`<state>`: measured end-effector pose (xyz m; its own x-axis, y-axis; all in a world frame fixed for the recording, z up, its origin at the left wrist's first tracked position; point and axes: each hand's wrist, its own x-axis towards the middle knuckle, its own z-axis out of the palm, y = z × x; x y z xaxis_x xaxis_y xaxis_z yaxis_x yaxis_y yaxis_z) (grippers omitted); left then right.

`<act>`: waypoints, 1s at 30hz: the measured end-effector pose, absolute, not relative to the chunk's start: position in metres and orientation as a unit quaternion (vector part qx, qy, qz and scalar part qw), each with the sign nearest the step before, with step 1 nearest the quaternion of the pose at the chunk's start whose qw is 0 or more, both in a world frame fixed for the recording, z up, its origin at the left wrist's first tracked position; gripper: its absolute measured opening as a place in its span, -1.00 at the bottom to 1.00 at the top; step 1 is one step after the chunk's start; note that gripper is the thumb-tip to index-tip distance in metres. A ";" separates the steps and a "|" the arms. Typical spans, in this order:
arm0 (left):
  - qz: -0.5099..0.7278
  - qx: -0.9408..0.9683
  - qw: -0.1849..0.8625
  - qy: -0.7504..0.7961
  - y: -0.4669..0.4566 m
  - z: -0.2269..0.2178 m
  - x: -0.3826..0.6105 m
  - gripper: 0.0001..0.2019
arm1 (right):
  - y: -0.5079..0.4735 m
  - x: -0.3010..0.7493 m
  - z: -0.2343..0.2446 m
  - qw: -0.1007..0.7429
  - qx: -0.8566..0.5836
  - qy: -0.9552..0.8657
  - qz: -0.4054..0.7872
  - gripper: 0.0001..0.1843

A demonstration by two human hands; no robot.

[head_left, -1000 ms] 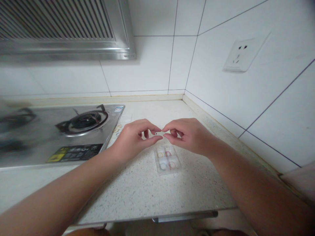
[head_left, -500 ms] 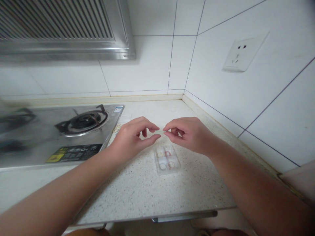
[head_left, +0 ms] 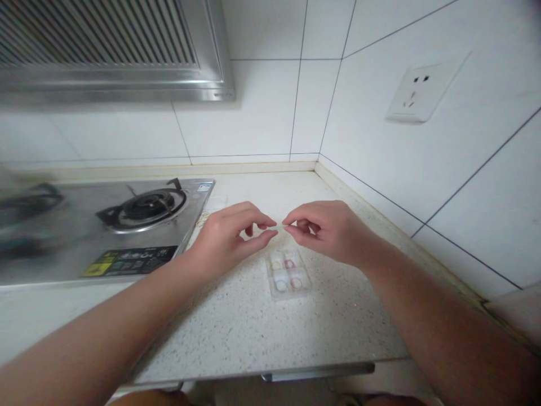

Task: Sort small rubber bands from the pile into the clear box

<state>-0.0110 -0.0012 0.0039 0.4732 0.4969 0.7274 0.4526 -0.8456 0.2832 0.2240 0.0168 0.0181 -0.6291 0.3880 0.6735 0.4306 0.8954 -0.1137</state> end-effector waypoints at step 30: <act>0.444 0.855 0.006 0.267 0.000 0.003 -0.012 -0.88 | 0.016 0.226 0.017 0.365 -0.230 -0.901 -0.030 -0.89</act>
